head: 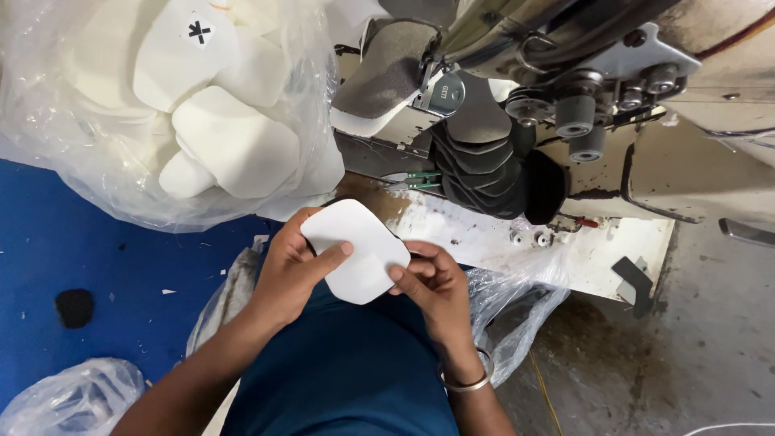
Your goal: The person uses a sewing machine to stitch white and grey shoe parts together. They repeatedly pick up a white piece from a plastic bag, align it with a grey piece, and feed the assembly through the machine to sew the edges. The finished parts are placed on the table after sewing.
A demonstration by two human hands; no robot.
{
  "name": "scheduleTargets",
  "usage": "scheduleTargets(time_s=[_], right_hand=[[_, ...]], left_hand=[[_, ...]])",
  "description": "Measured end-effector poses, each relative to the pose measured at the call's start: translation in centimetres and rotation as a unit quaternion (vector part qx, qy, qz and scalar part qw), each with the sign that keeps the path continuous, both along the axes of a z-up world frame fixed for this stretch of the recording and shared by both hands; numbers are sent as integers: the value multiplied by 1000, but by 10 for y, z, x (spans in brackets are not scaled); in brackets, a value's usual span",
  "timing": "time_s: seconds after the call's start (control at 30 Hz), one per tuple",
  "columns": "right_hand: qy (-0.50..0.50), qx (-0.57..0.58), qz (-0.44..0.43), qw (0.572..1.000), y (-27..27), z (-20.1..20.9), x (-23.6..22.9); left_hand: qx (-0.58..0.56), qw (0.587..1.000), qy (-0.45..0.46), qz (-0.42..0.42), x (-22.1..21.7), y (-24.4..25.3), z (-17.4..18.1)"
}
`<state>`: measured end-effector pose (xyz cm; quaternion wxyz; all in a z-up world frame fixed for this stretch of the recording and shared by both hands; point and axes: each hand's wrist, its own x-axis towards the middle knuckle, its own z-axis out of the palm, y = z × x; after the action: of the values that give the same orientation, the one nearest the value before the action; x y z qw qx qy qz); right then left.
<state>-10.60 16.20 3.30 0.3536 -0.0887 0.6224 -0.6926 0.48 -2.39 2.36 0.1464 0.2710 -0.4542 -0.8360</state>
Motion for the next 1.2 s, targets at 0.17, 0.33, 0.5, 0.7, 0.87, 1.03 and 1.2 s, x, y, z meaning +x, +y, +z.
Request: scheduleTargets(time_s=[0.17, 0.33, 0.5, 0.7, 0.87, 1.03, 1.2], right_hand=[[9, 32, -24, 999, 10, -17, 5], [57, 24, -61, 996, 13, -17, 5], [63, 10, -81, 995, 19, -18, 4], [50, -6, -74, 996, 17, -11, 0], [57, -9, -76, 995, 16, -9, -1], [45, -14, -84, 995, 17, -14, -4], [53, -10, -92, 994, 7, -8, -27]], left_hand=[[31, 998, 56, -1, -6, -1, 15], [-74, 991, 107, 27, -6, 15, 20], [-153, 985, 84, -9, -2, 24, 11], [-174, 981, 60, -63, -4, 18, 15], [-241, 967, 53, -64, -4, 17, 14], [-335, 935, 35, -110, -15, 7, 23], [-310, 938, 68, -143, -41, -5, 48]])
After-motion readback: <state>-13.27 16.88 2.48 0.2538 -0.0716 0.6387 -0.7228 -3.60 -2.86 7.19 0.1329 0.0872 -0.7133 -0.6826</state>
